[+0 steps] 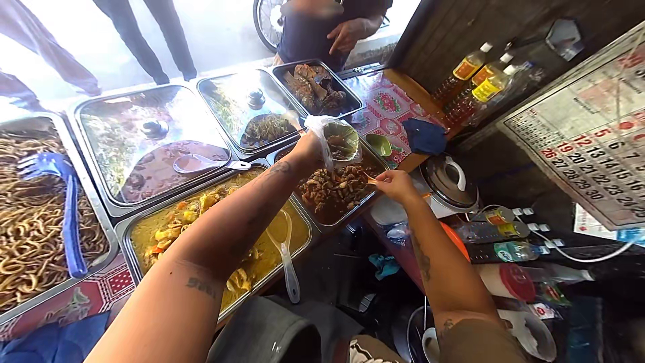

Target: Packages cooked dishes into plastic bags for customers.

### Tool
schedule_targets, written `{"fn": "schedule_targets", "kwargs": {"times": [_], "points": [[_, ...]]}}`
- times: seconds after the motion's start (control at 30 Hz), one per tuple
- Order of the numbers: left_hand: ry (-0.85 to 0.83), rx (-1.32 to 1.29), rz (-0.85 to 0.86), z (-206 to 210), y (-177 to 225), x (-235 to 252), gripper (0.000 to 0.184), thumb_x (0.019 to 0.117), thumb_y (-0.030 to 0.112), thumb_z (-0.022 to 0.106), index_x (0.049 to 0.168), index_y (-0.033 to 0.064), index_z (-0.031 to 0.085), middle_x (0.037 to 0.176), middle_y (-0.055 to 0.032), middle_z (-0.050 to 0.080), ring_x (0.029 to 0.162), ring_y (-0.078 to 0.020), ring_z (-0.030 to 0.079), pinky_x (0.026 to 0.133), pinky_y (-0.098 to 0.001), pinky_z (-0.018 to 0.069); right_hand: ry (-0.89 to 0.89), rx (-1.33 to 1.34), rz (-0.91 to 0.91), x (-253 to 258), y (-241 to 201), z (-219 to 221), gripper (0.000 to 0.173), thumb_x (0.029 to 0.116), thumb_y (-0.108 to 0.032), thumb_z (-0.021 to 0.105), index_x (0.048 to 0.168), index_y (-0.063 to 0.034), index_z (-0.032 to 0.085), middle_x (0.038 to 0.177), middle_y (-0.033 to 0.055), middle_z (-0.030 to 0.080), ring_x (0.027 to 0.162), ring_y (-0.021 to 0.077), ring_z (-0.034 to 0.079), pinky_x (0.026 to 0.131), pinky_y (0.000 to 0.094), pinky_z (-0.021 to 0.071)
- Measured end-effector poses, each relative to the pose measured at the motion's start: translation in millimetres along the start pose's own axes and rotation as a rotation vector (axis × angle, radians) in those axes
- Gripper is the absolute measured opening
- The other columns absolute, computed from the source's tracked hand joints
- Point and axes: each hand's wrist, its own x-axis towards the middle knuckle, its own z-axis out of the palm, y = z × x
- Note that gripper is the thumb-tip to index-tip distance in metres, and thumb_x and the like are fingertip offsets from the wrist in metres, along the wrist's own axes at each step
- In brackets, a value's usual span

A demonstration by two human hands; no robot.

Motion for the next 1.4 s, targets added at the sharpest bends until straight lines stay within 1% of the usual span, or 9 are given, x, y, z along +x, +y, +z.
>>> {"fn": "schedule_targets", "kwargs": {"times": [0.23, 0.47, 0.63, 0.87, 0.93, 1.0, 1.17, 1.27, 1.4], "points": [[0.084, 0.030, -0.013, -7.9, 0.1, -3.8, 0.039, 0.1112, 0.040, 0.031, 0.129, 0.0132, 0.052, 0.100, -0.0100, 0.066, 0.085, -0.0222, 0.067, 0.070, -0.0405, 0.0571, 0.000, 0.361, 0.065, -13.4, -3.8, 0.4, 0.022, 0.0956, 0.001, 0.068, 0.117, 0.0059, 0.067, 0.100, 0.0160, 0.067, 0.077, 0.0148, 0.056, 0.073, 0.0314, 0.0490], [0.113, 0.178, 0.023, -14.9, 0.0, -8.4, 0.039, 0.1116, 0.038, 0.031, 0.144, 0.0181, 0.041, 0.114, -0.0129, 0.060, 0.095, -0.0253, 0.062, 0.074, -0.0449, 0.0530, 0.097, 0.441, 0.046, -25.1, -12.3, -21.6, 0.019, 0.0956, 0.002, 0.067, 0.114, 0.0064, 0.068, 0.088, 0.0111, 0.066, 0.068, 0.0096, 0.054, 0.066, 0.0254, 0.0478], [0.098, 0.206, 0.023, -12.1, -5.5, 1.9, 0.044, 0.1116, 0.038, 0.030, 0.152, 0.0196, 0.035, 0.128, -0.0171, 0.057, 0.108, -0.0309, 0.060, 0.083, -0.0512, 0.0522, 0.168, 0.444, -0.063, -20.1, -17.1, -45.4, 0.016, 0.0935, -0.002, 0.072, 0.109, 0.0040, 0.071, 0.093, 0.0139, 0.070, 0.075, 0.0141, 0.062, 0.073, 0.0324, 0.0534], [0.032, 0.139, -0.020, 6.9, -9.6, 8.0, 0.043, 0.1110, 0.042, 0.032, 0.141, 0.0148, 0.047, 0.115, -0.0149, 0.059, 0.099, -0.0273, 0.061, 0.080, -0.0475, 0.0529, 0.202, 0.255, -0.242, -31.7, -58.9, -57.0, 0.016, 0.0915, -0.003, 0.075, 0.107, 0.0003, 0.073, 0.096, 0.0151, 0.072, 0.078, 0.0221, 0.066, 0.073, 0.0424, 0.0553], [0.000, 0.124, -0.020, 8.9, -12.8, 11.4, 0.042, 0.1107, 0.040, 0.034, 0.141, 0.0146, 0.048, 0.118, -0.0148, 0.059, 0.103, -0.0269, 0.061, 0.082, -0.0475, 0.0535, 0.282, 0.052, -0.288, -42.8, -74.1, -55.1, 0.014, 0.0922, -0.006, 0.074, 0.106, -0.0026, 0.075, 0.099, 0.0159, 0.074, 0.089, 0.0293, 0.070, 0.084, 0.0541, 0.0556], [-0.019, 0.126, -0.014, 9.4, -15.2, 12.1, 0.041, 0.1109, 0.040, 0.034, 0.141, 0.0155, 0.048, 0.117, -0.0134, 0.060, 0.102, -0.0254, 0.061, 0.081, -0.0457, 0.0537, 0.408, -0.150, -0.364, -57.8, -86.4, -52.5, 0.017, 0.0934, -0.005, 0.069, 0.108, -0.0051, 0.077, 0.106, 0.0162, 0.074, 0.102, 0.0340, 0.069, 0.097, 0.0639, 0.0453], [-0.025, 0.100, 0.007, 7.1, -23.3, 16.0, 0.043, 0.1113, 0.043, 0.029, 0.139, 0.0153, 0.047, 0.114, -0.0130, 0.060, 0.098, -0.0251, 0.061, 0.079, -0.0457, 0.0536, 0.742, -0.382, -0.757, -57.2, -70.2, -49.0, 0.019, 0.0927, -0.003, 0.063, 0.100, -0.0076, 0.080, 0.099, 0.0145, 0.075, 0.098, 0.0355, 0.069, 0.091, 0.0641, 0.0411], [-0.070, 0.100, 0.044, 4.6, -24.0, 16.9, 0.043, 0.1110, 0.045, 0.029, 0.142, 0.0189, 0.045, 0.116, -0.0110, 0.060, 0.100, -0.0229, 0.062, 0.080, -0.0445, 0.0544, 0.786, -0.315, -0.675, -45.7, -49.4, -53.3, 0.018, 0.0940, -0.007, 0.063, 0.101, -0.0089, 0.080, 0.103, 0.0150, 0.075, 0.100, 0.0359, 0.068, 0.093, 0.0645, 0.0407], [-0.124, 0.075, 0.072, 0.2, -24.9, 21.1, 0.045, 0.1104, 0.049, 0.029, 0.144, 0.0221, 0.042, 0.116, -0.0097, 0.063, 0.099, -0.0220, 0.064, 0.079, -0.0428, 0.0563, 0.570, -0.374, -0.369, -22.0, -16.4, -35.4, 0.020, 0.0953, -0.004, 0.061, 0.105, -0.0044, 0.079, 0.110, 0.0218, 0.072, 0.111, 0.0427, 0.064, 0.100, 0.0689, 0.0370]]}}
